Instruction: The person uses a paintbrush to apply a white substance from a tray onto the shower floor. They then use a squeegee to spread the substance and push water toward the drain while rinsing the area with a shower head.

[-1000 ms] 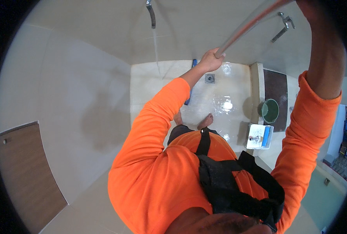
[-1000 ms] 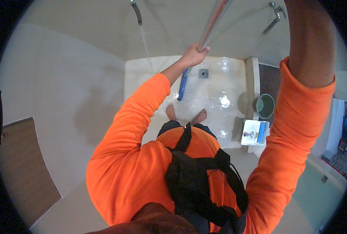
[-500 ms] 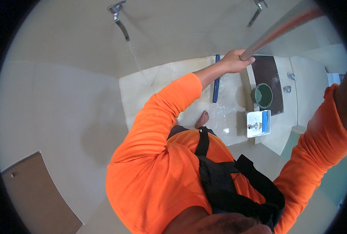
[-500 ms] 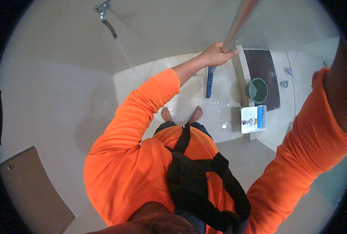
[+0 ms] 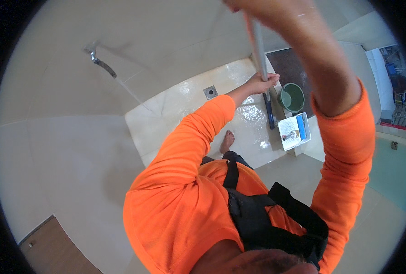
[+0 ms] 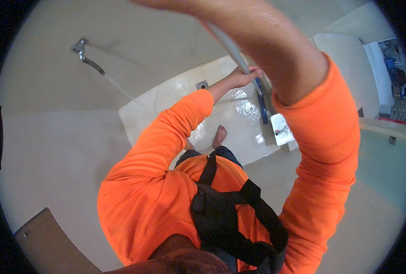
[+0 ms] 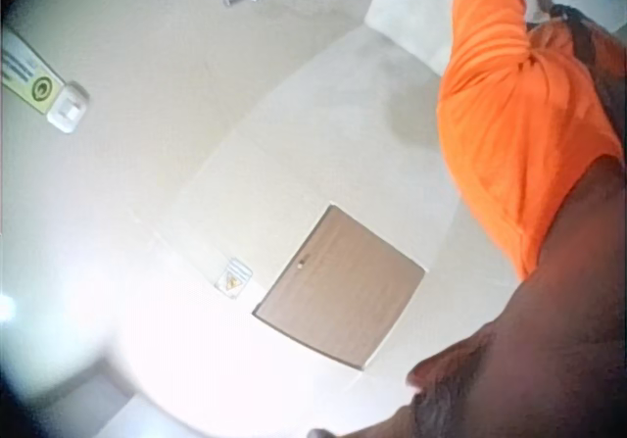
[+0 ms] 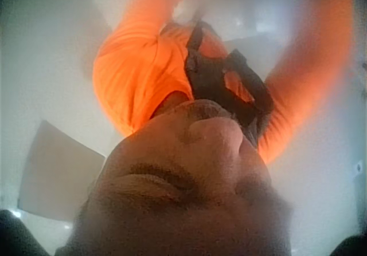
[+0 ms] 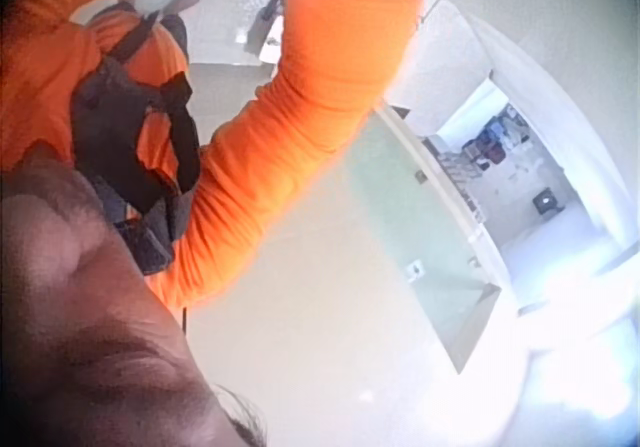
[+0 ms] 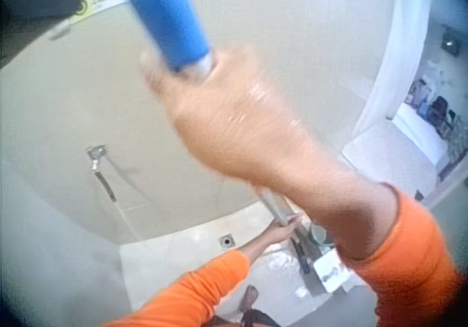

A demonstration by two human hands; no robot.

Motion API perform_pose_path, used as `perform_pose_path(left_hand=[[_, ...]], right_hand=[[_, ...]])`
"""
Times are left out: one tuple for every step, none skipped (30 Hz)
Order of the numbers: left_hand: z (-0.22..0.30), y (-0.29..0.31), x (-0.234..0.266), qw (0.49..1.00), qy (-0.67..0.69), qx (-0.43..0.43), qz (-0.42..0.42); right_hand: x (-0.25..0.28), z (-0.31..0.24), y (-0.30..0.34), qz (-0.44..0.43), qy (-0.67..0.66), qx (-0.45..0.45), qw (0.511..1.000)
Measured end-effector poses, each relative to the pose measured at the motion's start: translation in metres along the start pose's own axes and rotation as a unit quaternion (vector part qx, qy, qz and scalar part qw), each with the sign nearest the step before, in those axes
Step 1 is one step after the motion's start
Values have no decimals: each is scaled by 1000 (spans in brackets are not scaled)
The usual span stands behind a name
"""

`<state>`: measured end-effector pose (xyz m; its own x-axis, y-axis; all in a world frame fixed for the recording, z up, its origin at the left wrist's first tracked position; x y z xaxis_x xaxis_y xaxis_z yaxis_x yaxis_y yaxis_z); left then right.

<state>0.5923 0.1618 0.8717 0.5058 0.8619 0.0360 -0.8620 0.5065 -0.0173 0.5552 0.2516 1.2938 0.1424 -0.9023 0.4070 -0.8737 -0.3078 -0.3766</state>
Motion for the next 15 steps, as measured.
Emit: perform_pose_path(left_hand=[[-8, 1, 0, 1000, -9, -8, 17], [-19, 3, 0, 999, -7, 38, 29], [-23, 4, -1, 999, -29, 12, 18], [-25, 4, 1, 999, -52, -11, 4], [-25, 5, 5, 997, -70, -23, -11], [-24, 5, 10, 994, -95, -29, -37], [-20, 6, 18, 990, -120, -38, -63], [-15, 7, 27, 987, -137, -33, -82], [-10, 10, 40, 986, -136, -5, -92], [-6, 15, 51, 983, -147, 46, -102], [3, 22, 61, 980, -164, 41, -107], [11, 31, 73, 976, -182, 37, -110], [21, 35, 86, 973, -203, 21, -110], [28, 45, 96, 966, -239, 12, -101], [33, 52, 106, 963, -250, 18, -98]], right_hand=[[-4, 3, 0, -13, 15, -18, 1000], [-10, 6, -1, -23, 26, -31, 999], [-13, 7, -1, -22, 27, -35, 999], [-19, 8, -3, -23, 39, -50, 998], [-21, 6, -4, 4, 46, -34, 998], [-24, 3, -5, 31, 54, -17, 998], [-27, 1, -4, 58, 63, -2, 996], [-23, -6, -15, 83, 117, -58, 988], [-24, -7, -18, 106, 114, -52, 986], [-24, -11, -20, 128, 112, -45, 984], [-25, -15, -22, 149, 110, -38, 982], [-29, -21, -20, 148, 55, 10, 987], [-33, -26, -21, 142, 26, 33, 989], [-37, -30, -21, 136, -5, 55, 989], [-41, -34, -22, 127, -35, 78, 988]])
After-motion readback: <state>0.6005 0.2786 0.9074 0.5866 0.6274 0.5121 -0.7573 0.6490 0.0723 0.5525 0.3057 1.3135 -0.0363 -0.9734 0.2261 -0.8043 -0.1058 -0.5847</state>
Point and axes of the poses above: each hand's wrist, its own y-axis away from the middle knuckle, its own x-axis out of the back of the hand, z = x × y, the point moved 4 cm from there along -y, towards the middle knuckle, and after that the axes turned 8 degrees about z, right-handed, at the moved point
